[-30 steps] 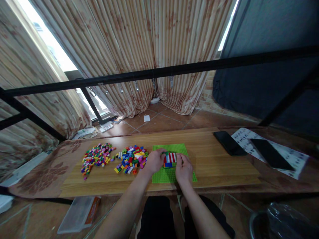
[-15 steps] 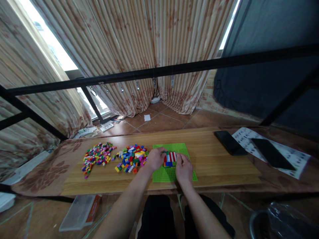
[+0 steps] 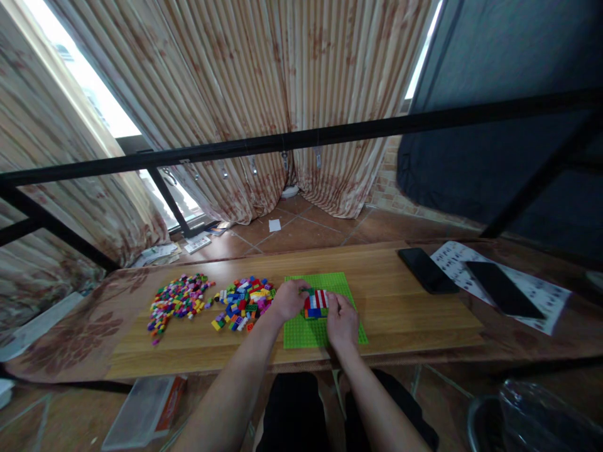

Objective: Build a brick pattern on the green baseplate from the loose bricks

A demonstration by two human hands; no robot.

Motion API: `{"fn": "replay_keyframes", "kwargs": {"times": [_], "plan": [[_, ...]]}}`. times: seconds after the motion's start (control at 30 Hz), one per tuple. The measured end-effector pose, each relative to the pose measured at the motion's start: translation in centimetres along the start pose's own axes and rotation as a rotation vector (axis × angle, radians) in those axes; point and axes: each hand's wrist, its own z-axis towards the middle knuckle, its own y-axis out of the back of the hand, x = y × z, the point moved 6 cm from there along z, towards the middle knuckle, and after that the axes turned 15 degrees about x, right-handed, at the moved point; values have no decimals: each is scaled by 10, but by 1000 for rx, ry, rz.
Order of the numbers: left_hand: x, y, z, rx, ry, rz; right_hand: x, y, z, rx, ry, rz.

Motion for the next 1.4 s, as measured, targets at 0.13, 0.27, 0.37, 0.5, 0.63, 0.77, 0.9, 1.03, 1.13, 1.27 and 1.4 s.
{"fn": "replay_keyframes", "kwargs": {"times": [0.13,0.27,0.37,0.5,0.63,0.77,0.9,1.03,1.13,1.27,1.4], "plan": [[-1,3,2,43,-18,-17,2,0,0,-10,10,-6],[-1,4,4,68,-36,-41,7,-4,-2,-3,78,-93],[0,3,4,77,-50,-66,13,-11,-4,37,131,-268],[1,2,5,82,-58,-112,14,-19,-7,93,145,-416],[3,1,6,76,-51,-184,16,-21,-8,105,173,-485],[9,-3,8,77,-32,-315,16,-23,-9,131,174,-530],[19,-13,6,94,16,-519,16,-22,-8,141,156,-564],[30,-21,2,72,70,-708,15,-23,-6,149,148,-572],[36,-24,2,42,100,-799,13,-25,-6,145,157,-583],[40,-27,5,1,144,-862,11,-25,-7,121,182,-568],[42,-29,7,-22,189,-889,12,-25,-6,155,168,-594]]}}
